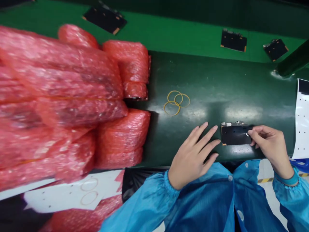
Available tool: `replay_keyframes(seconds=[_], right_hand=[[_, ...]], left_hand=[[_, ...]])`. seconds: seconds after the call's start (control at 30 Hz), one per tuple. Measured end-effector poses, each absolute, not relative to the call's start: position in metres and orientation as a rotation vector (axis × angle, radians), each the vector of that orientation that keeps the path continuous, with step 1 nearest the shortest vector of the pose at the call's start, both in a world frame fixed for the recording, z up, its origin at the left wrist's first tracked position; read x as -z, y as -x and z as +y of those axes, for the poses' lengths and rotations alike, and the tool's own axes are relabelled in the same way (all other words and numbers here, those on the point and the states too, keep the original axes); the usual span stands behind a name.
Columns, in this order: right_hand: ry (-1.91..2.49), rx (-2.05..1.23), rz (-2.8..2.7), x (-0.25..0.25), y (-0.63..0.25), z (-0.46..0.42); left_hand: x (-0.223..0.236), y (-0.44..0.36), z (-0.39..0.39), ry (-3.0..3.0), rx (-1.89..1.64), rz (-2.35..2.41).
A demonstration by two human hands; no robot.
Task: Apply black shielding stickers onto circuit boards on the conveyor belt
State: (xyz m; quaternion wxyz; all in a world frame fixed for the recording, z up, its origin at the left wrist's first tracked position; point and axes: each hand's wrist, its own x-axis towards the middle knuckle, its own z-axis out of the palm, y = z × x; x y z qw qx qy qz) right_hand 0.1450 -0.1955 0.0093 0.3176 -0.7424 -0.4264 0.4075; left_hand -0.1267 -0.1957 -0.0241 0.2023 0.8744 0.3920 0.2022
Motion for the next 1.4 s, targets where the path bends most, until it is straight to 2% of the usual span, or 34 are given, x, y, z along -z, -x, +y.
replay_keyframes(seconds=[0.27,0.53,0.8,1.03,1.17,1.27,1.4], right_hand=[[1.969,-1.065,-1.110,-0.020,-0.142,-0.192],[1.937,-1.047,-1.160,-0.021,-0.143,-0.198],[1.797,-0.551,-1.511,-0.041,-0.144,-0.224],[1.786,-0.733,-1.321,-0.030,-0.128,-0.217],[1.795,-0.659,-1.387,-0.028,-0.125,-0.218],[1.833,-0.598,-1.401,-0.028,-0.129,-0.219],[1.833,-0.722,-1.346,-0.027,-0.131,-0.217]], left_hand=[[0.023,0.128,-0.196,-2.346,-0.545,1.063],[0.011,0.114,-0.188,-2.114,-0.669,1.156],[0.013,0.089,-0.169,-2.106,-0.598,1.037],[-0.015,0.102,-0.168,-1.570,-0.661,0.930],[-0.010,0.093,-0.174,-1.494,-0.743,1.205],[-0.007,0.088,-0.176,-1.463,-0.769,1.230],[-0.009,0.085,-0.175,-1.442,-0.793,1.204]])
